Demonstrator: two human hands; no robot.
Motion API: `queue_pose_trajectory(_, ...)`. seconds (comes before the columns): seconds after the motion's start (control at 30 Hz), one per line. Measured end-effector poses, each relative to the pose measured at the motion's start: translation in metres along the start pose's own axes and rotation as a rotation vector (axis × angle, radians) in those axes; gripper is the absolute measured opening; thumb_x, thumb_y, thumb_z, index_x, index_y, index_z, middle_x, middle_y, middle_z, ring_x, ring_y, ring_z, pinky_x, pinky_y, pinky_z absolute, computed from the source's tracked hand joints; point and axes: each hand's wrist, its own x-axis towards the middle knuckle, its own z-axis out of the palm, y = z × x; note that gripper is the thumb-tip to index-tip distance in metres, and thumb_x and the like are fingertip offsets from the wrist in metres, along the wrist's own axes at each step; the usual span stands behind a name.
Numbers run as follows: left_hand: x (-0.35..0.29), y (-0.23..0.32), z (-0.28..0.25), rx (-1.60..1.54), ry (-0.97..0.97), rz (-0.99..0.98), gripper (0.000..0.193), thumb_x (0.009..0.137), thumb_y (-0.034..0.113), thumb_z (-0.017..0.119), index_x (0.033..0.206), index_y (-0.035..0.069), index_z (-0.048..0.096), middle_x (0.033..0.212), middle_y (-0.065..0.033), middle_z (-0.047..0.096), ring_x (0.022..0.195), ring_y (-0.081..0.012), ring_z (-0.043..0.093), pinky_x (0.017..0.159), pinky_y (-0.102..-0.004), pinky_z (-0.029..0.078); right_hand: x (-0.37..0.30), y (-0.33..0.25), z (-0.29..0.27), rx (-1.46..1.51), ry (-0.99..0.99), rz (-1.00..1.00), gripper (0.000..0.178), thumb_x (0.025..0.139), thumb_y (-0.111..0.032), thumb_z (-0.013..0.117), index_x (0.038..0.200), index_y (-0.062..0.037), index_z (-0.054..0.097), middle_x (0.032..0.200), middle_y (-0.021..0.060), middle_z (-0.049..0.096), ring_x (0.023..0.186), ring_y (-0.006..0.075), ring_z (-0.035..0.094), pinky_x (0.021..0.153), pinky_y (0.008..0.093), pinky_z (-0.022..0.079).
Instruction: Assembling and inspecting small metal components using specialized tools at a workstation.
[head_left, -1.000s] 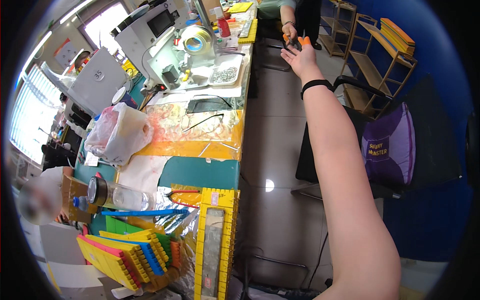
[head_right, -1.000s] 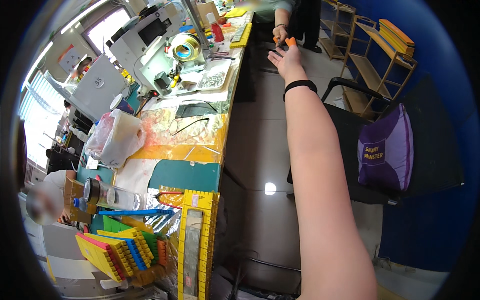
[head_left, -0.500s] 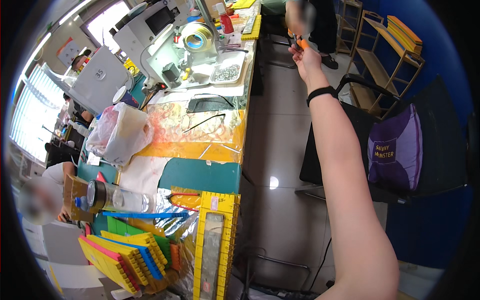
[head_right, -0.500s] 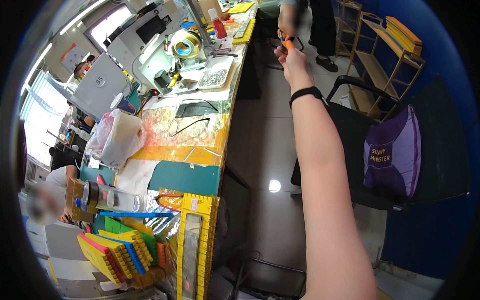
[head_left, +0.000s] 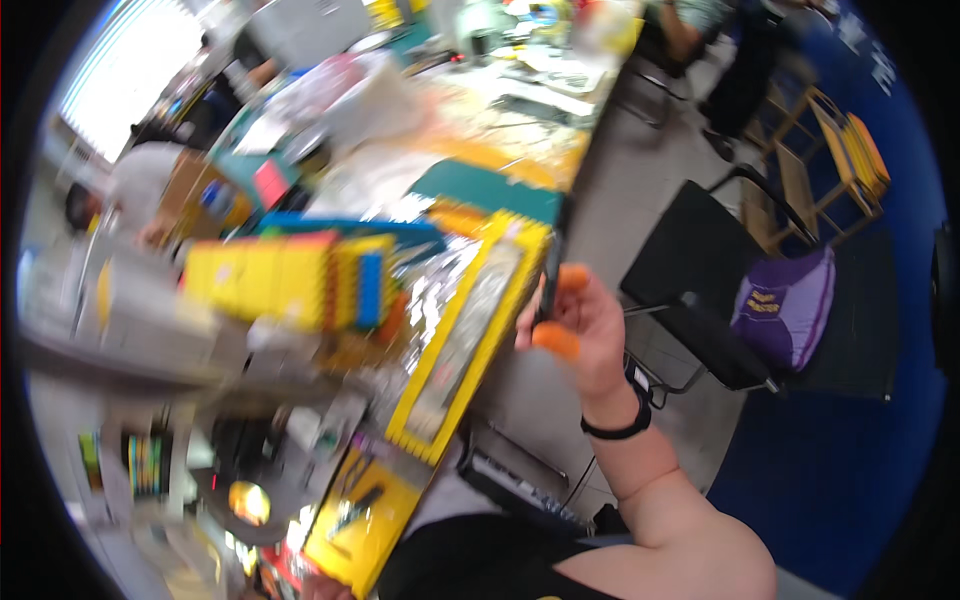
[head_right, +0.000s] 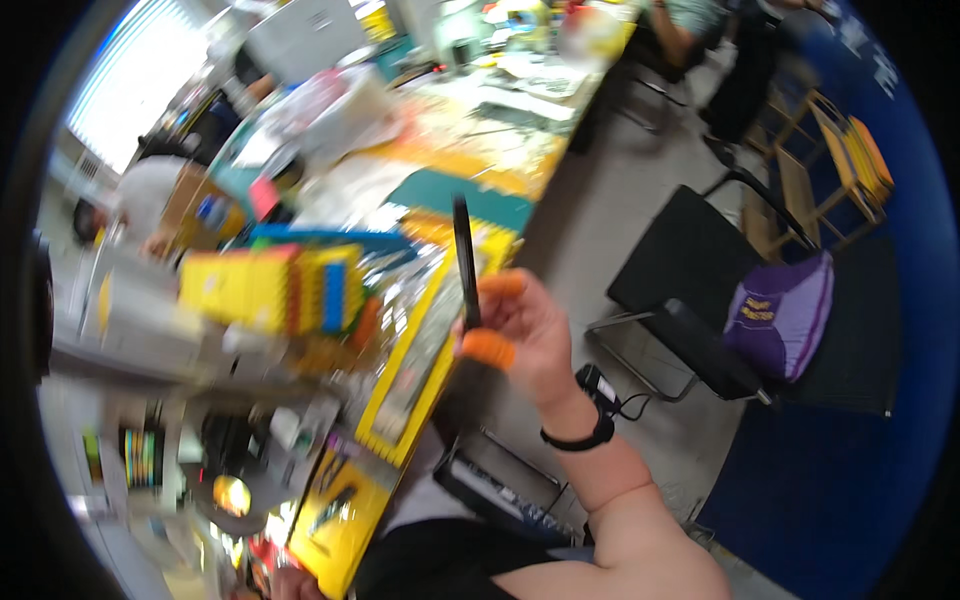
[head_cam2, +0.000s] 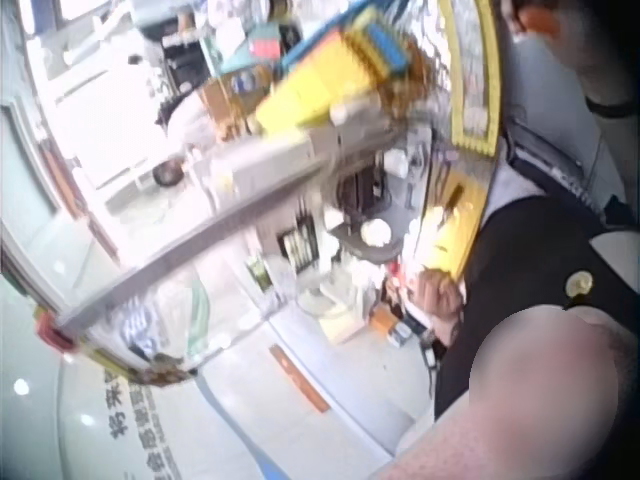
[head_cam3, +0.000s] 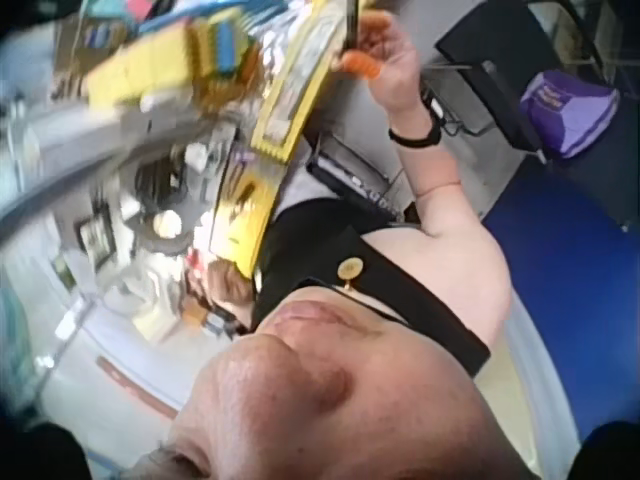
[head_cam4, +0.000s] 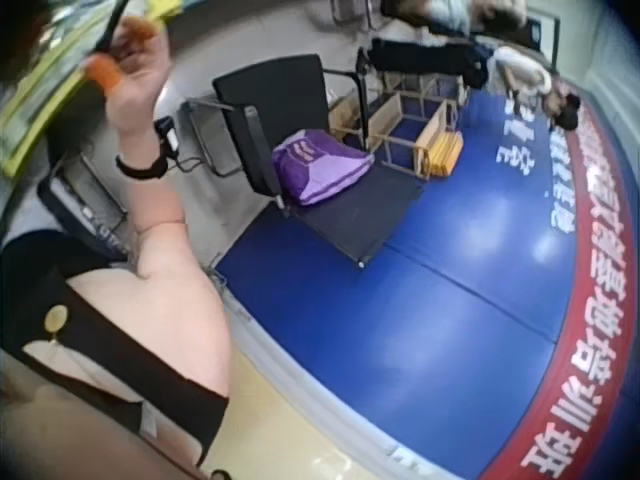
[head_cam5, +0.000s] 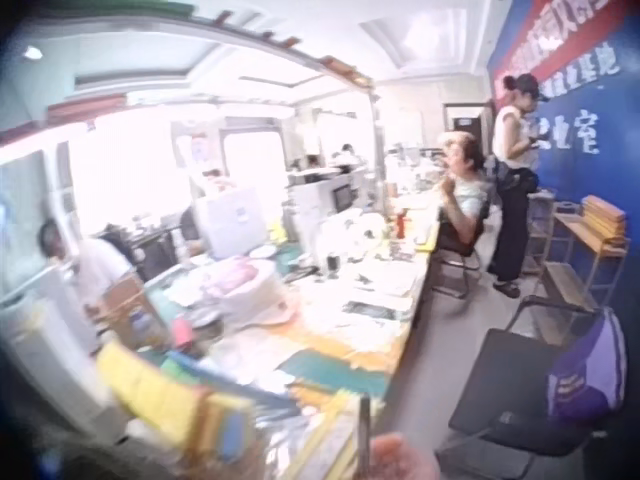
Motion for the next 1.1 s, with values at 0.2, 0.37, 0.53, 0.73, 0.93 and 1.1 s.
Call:
queue_pose_trajectory(0.2,0.020,0.026,-0.021,-0.379,-0.097,0.180,0.041,0.098,0.031,0.070,0.121,-0.003,0.068,0.116,-0.0221,0.066,0.103,-0.0350,0.067,0.092,-0.0442,0.052,-0.139,0.029,0.152,-0.084,-0.535,0.192,0.032,0.081,0.000,0.086,0.099,-0.0061,0.059,0.090,0.0062,0.071,0.083,0.0163,0.071,0.077,0.0303,0.058)
queue_pose_trajectory(0.37,0.013,0.018,-0.046,-0.542,0.160,0.294,0.022,0.097,0.023,0.069,0.097,0.001,0.071,0.102,-0.0161,0.069,0.088,-0.0255,0.069,0.076,-0.0346,0.055,-0.164,0.019,0.231,-0.491,-0.754,-0.129,0.030,0.083,-0.015,0.087,0.093,-0.0053,0.060,0.082,0.0082,0.066,0.072,0.0263,0.068,0.065,0.0338,0.053)
queue_pose_trajectory(0.53,0.023,0.018,-0.128,-0.199,0.002,0.214,0.020,0.101,0.019,0.061,0.094,0.001,0.064,0.080,-0.0181,0.064,0.070,-0.0370,0.065,0.064,-0.0433,0.051,-0.118,-0.034,0.303,-0.560,-1.024,-0.034,0.042,0.087,-0.027,0.085,0.112,-0.0006,0.065,0.090,0.0140,0.070,0.076,0.0290,0.070,0.067,0.0329,0.054)
queue_pose_trajectory(0.73,0.070,0.026,-0.169,-0.057,0.060,0.299,0.011,0.099,0.010,0.060,0.105,0.001,0.059,0.086,-0.0223,0.058,0.076,-0.0454,0.059,0.065,-0.0502,0.045,-0.077,-0.029,0.350,-0.496,-0.970,-0.341,0.018,0.093,-0.019,0.077,0.096,-0.0019,0.070,0.076,0.0095,0.070,0.063,0.0260,0.069,0.057,0.0309,0.050)
queue_pose_trajectory(0.93,0.110,0.031,-0.211,-0.028,0.019,0.393,0.015,0.100,0.012,0.057,0.096,0.000,0.063,0.077,-0.0171,0.059,0.072,-0.0397,0.058,0.062,-0.0437,0.043,-0.029,-0.038,0.380,-0.306,-1.093,-0.418,0.024,0.094,-0.021,0.078,0.086,-0.0013,0.066,0.070,0.0071,0.067,0.057,0.0226,0.065,0.052,0.0306,0.047)
queue_pose_trajectory(1.1,0.139,0.037,-0.230,-0.341,-0.212,0.213,0.044,0.110,0.038,0.047,0.090,0.001,0.060,0.070,-0.0060,0.052,0.060,-0.0202,0.050,0.057,-0.0339,0.037,0.005,-0.039,0.398,-0.139,-1.192,-0.413,0.029,0.093,-0.024,0.080,0.083,-0.0019,0.063,0.071,0.0074,0.067,0.058,0.0257,0.064,0.053,0.0311,0.047)
